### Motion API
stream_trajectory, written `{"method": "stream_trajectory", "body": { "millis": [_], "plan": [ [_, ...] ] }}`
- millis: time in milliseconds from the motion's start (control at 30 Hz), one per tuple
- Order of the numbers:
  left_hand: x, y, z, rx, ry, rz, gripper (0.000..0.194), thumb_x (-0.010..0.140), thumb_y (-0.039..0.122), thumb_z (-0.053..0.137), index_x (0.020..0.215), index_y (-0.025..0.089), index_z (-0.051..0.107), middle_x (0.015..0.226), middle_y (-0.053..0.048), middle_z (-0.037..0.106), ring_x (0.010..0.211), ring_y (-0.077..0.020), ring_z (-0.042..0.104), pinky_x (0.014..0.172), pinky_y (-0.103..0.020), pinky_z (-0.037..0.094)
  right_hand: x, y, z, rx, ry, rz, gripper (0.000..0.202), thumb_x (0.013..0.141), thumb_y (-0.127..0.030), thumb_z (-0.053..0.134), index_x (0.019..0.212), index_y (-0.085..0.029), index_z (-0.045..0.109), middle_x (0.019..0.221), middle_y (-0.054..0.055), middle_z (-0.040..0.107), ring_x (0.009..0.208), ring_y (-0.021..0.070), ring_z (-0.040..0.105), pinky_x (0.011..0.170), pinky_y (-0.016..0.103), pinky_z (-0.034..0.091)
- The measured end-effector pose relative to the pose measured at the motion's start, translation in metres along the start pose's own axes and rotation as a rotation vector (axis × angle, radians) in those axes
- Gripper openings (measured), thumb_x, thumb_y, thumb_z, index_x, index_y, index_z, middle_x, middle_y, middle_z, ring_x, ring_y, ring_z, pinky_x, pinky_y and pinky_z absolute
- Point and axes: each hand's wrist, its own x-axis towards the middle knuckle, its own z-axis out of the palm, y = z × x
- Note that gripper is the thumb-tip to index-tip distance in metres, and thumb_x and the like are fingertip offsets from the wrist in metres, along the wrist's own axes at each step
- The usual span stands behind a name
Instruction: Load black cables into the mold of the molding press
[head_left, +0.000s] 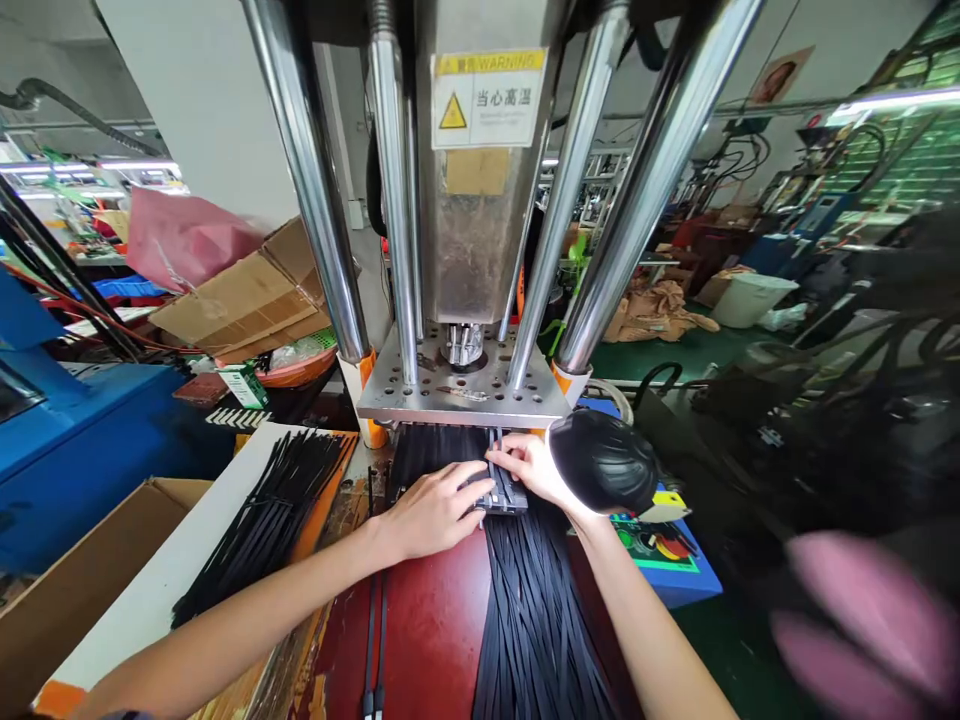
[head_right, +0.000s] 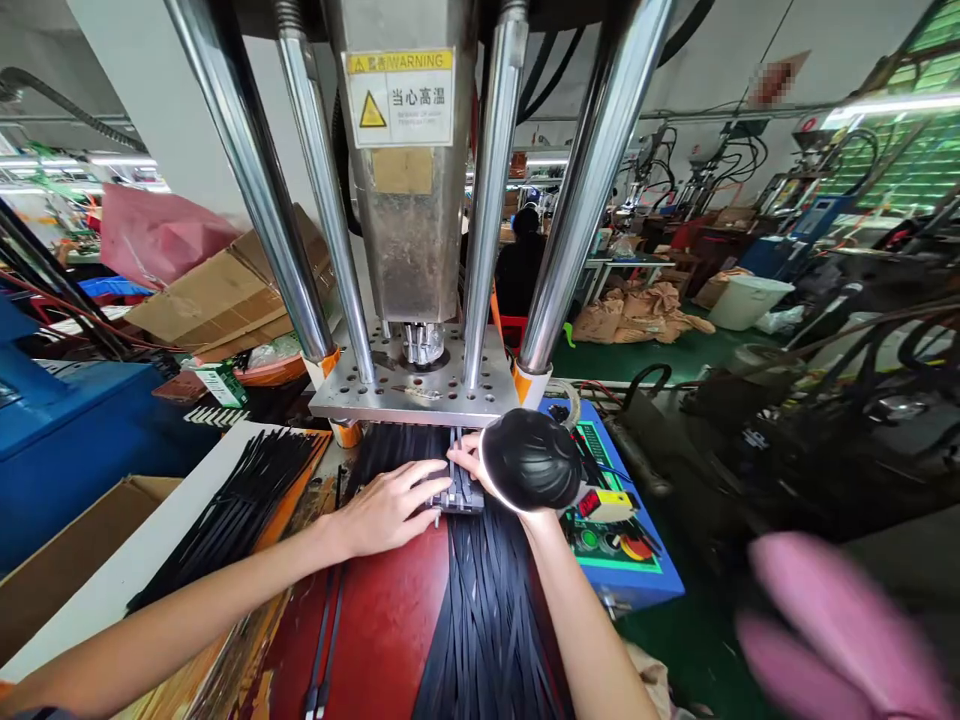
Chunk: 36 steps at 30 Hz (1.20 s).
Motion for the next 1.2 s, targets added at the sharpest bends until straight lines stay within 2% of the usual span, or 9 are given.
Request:
{"method": "stream_trajectory", "body": {
  "millis": [100,233,367,500,767,900,1000,1100,1200],
  "plan": [
    [0.002,-0.003,0.004,0.154,-0.017,0.122,0.033,0.104,0.023,0.049,0.132,0.011,0.061,0.141,-0.018,0.061,0.136,-0.0284,0.057,0.116,-0.044,0.051,0.001,0.005,0.003,-0.019,0.046,-0.011,0.039,0.091,-0.051,0.068,0.068,-0.02,0.063,0.068,-0.002,0.057,0.057,0.0121,0.047,0.057,0.028,0.039],
    [0.007,-0.004,0.011,0.215,0.005,0.174,0.032,0.105,0.024,0.048,0.129,0.01,0.063,0.137,-0.015,0.066,0.135,-0.0277,0.058,0.117,-0.042,0.049,-0.002,0.01,0.008,0.001,0.123,-0.005,0.036,0.092,-0.052,0.065,0.074,-0.02,0.062,0.073,-0.001,0.06,0.057,0.0121,0.047,0.056,0.028,0.042],
    [0.006,0.007,0.016,0.268,-0.027,0.121,0.041,0.103,0.035,0.054,0.135,0.009,0.06,0.141,-0.017,0.064,0.135,-0.0323,0.057,0.116,-0.047,0.048,-0.006,0.017,0.011,0.052,0.194,0.006,0.034,0.089,-0.054,0.066,0.091,-0.021,0.064,0.078,-0.001,0.061,0.054,0.0113,0.047,0.053,0.027,0.044],
    [0.004,0.019,0.021,0.269,0.007,0.048,0.058,0.102,0.054,0.053,0.144,0.014,0.055,0.148,-0.019,0.057,0.141,-0.0347,0.052,0.12,-0.052,0.042,-0.005,0.017,0.011,0.076,0.235,0.01,0.034,0.087,-0.054,0.067,0.09,-0.021,0.064,0.071,-0.003,0.058,0.05,0.0106,0.044,0.051,0.027,0.044],
    [0.003,0.022,0.021,0.226,-0.009,-0.003,0.053,0.105,0.05,0.048,0.143,0.015,0.057,0.151,-0.018,0.056,0.145,-0.0306,0.048,0.123,-0.048,0.038,-0.008,0.01,0.01,0.046,0.262,0.013,0.039,0.083,-0.059,0.07,0.09,-0.022,0.069,0.07,0.001,0.062,0.056,0.0143,0.051,0.055,0.03,0.049],
    [0.005,0.035,0.026,0.295,0.007,-0.091,0.054,0.105,0.051,0.047,0.143,0.014,0.056,0.15,-0.018,0.057,0.144,-0.0317,0.049,0.124,-0.052,0.036,-0.005,0.007,0.012,-0.014,0.262,0.02,0.037,0.083,-0.056,0.071,0.087,-0.02,0.071,0.07,0.002,0.064,0.054,0.014,0.051,0.053,0.03,0.05],
    [0.008,0.044,0.032,0.369,-0.012,-0.147,0.058,0.104,0.052,0.047,0.145,0.011,0.052,0.151,-0.021,0.056,0.145,-0.0342,0.048,0.122,-0.056,0.036,-0.009,0.006,0.01,-0.086,0.284,0.026,0.036,0.087,-0.052,0.065,0.099,-0.019,0.072,0.079,0.005,0.068,0.054,0.0149,0.053,0.052,0.031,0.052],
    [0.01,0.049,0.035,0.399,-0.036,-0.155,0.061,0.103,0.052,0.048,0.146,0.009,0.05,0.154,-0.025,0.051,0.146,-0.0375,0.046,0.121,-0.058,0.036,-0.03,0.006,0.003,-0.198,0.308,-0.005,0.039,0.095,-0.046,0.052,0.117,-0.021,0.072,0.103,0.01,0.07,0.075,0.0208,0.065,0.069,0.039,0.06],
    [0.01,0.05,0.036,0.364,-0.046,-0.15,0.072,0.101,0.059,0.05,0.149,0.005,0.047,0.157,-0.03,0.047,0.148,-0.0422,0.044,0.121,-0.059,0.035,-0.058,0.003,-0.003,-0.342,0.259,-0.056,0.037,0.096,-0.035,0.045,0.111,-0.024,0.078,0.109,0.012,0.068,0.103,0.0275,0.064,0.099,0.051,0.054]
  ]
}}
